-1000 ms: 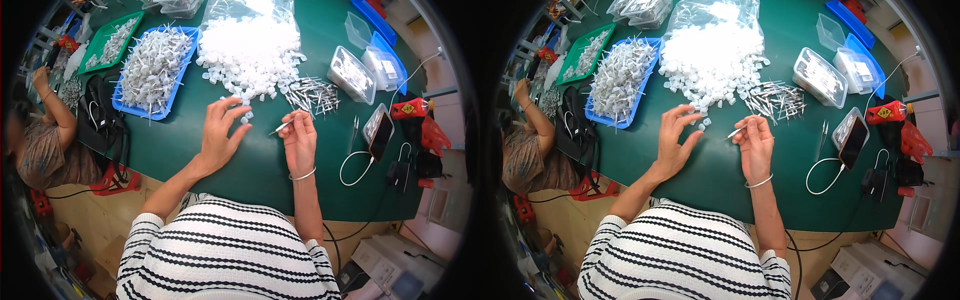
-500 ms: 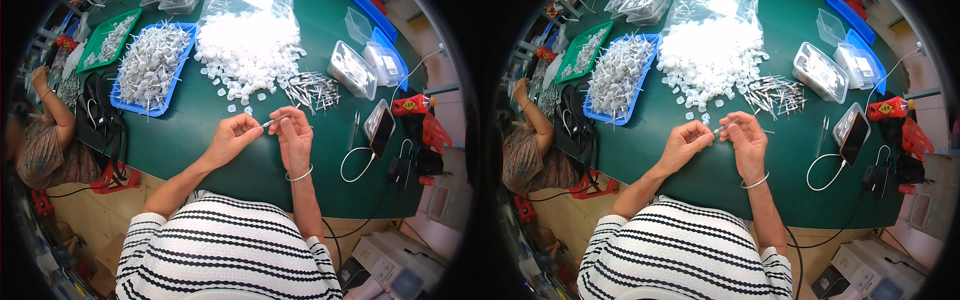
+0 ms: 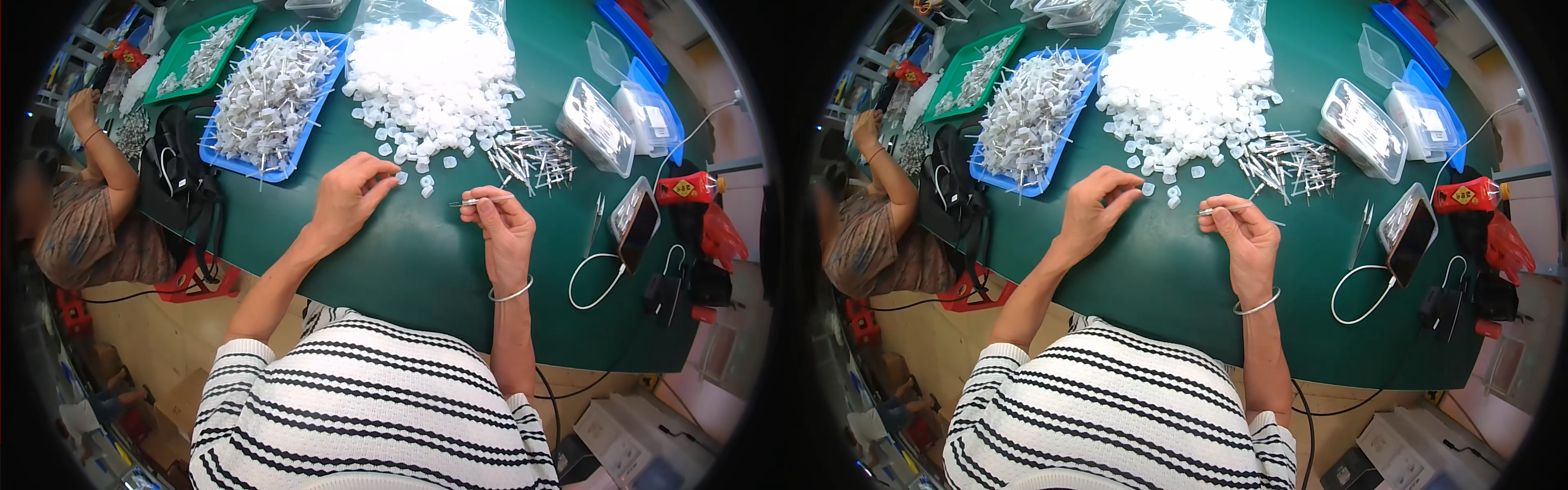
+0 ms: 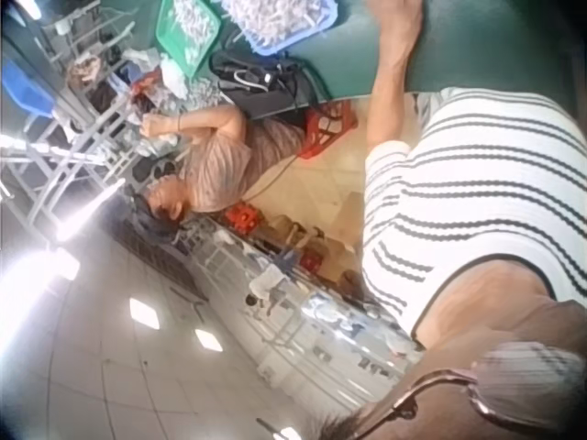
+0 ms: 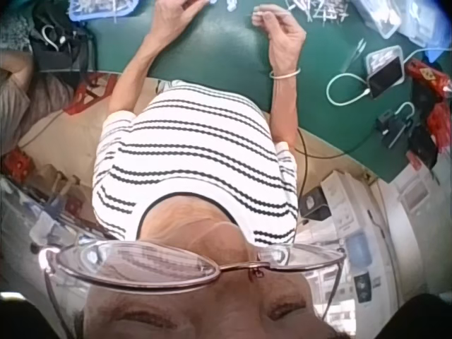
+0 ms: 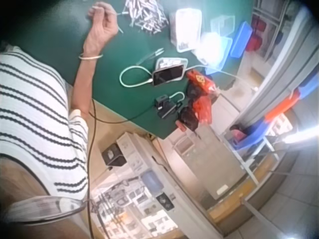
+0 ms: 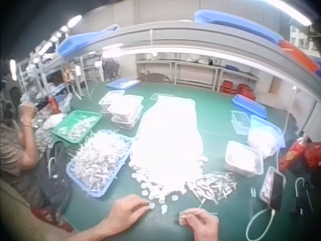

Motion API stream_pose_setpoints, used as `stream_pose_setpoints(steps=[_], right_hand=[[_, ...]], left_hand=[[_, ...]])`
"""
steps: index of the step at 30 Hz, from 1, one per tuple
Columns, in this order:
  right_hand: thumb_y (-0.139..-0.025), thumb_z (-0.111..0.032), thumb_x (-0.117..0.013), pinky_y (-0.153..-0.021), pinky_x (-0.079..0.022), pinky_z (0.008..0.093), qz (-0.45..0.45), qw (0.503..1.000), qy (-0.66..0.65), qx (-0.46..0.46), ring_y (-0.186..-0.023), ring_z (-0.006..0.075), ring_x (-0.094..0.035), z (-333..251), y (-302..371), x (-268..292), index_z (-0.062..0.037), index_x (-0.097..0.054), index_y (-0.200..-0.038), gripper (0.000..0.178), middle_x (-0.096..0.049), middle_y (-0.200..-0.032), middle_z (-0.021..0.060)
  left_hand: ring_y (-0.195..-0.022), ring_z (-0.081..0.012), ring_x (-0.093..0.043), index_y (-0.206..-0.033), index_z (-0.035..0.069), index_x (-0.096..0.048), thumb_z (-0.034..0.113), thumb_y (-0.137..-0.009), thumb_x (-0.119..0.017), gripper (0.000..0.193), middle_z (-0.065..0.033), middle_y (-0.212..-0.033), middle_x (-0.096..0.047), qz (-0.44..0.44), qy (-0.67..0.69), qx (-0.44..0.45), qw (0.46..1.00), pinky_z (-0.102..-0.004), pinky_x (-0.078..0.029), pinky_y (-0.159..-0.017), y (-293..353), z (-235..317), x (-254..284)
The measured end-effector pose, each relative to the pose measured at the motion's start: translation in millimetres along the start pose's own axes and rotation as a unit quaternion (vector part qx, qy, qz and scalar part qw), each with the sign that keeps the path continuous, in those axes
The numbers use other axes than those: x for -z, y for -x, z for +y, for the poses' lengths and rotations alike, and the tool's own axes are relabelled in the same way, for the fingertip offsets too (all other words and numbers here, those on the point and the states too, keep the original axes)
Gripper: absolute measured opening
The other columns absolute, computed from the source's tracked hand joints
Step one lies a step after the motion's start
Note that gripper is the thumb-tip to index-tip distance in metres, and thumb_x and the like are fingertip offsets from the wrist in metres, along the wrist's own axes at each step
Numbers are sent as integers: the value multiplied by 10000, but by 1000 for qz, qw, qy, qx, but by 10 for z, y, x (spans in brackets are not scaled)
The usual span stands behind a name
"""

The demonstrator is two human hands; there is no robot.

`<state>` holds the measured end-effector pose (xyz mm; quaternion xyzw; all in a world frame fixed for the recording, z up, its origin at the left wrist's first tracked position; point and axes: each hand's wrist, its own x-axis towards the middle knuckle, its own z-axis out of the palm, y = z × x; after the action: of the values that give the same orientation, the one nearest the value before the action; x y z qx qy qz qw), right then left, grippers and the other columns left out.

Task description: The person repeatedly picks small white plastic caps and metal pins from a green table, inserts the pins into the caps, and places the assembled units into a blue tray. The process is continuous and repetitive, with components organized in trays and piles on the table.

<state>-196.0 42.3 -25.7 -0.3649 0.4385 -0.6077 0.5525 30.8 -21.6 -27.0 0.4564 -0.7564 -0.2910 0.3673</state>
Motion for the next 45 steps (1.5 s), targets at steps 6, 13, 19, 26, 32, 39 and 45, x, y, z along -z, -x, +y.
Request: stream_pose_setpoints(steps=[6,13,19,26,32,39,45], right_hand=[[-930,-89,-605,-788,-549,284,7,1000,11,2,-864,164,-659,58,22,-115,42,-636,-1079,201,-669,-1012,120],[-962,-128,-559,-797,-552,295,-20,986,-164,-27,-891,184,-665,34,37,-286,21,-579,-1084,194,-653,-1019,131],[-983,-173,-525,-800,-550,302,1,970,-236,-58,-893,177,-662,104,18,-235,1,-538,-1078,199,-635,-1010,119],[-984,-172,-521,-821,-548,310,10,971,-235,-46,-930,177,-654,83,4,-225,2,-533,-1080,199,-629,-1024,125],[-975,-132,-532,-845,-544,314,6,984,-175,-15,-958,195,-651,20,15,-254,12,-533,-1093,186,-626,-1064,141],[-938,-30,-566,-862,-533,292,9,996,-9,88,-947,196,-656,-17,18,-248,44,-564,-1093,172,-641,-1065,142],[-897,22,-607,-855,-520,269,15,988,23,150,-959,176,-644,74,43,-229,39,-613,-1077,181,-652,-1082,148]], left_hand=[[-709,-139,-577,-985,55,-688,47,-812,-707,174,-47,-869,-624,-7,-65,-45,997,-252,-476,-608,-6,-70,-117],[-784,-84,-616,-997,-13,-669,102,-894,-659,155,-70,-958,-682,-125,418,210,875,-231,-506,-649,17,118,-243],[-830,-111,-652,-995,-13,-657,100,-893,-653,153,-94,-959,-691,-132,510,253,811,-237,-532,-674,-4,238,-374],[-885,-113,-647,-1089,-8,-636,83,-895,-640,214,-96,-1020,-685,-133,513,262,807,-234,-535,-697,33,280,-393],[-870,-128,-657,-1076,9,-640,77,-895,-636,193,-88,-985,-683,-148,567,264,766,-231,-549,-709,12,126,-388],[-822,-151,-677,-1057,20,-636,90,-900,-635,172,-94,-959,-684,-128,584,311,739,-217,-558,-692,2,170,-306],[-821,-151,-674,-1029,27,-635,99,-891,-653,156,-84,-937,-683,-124,574,307,749,-217,-555,-683,-4,323,-339]])
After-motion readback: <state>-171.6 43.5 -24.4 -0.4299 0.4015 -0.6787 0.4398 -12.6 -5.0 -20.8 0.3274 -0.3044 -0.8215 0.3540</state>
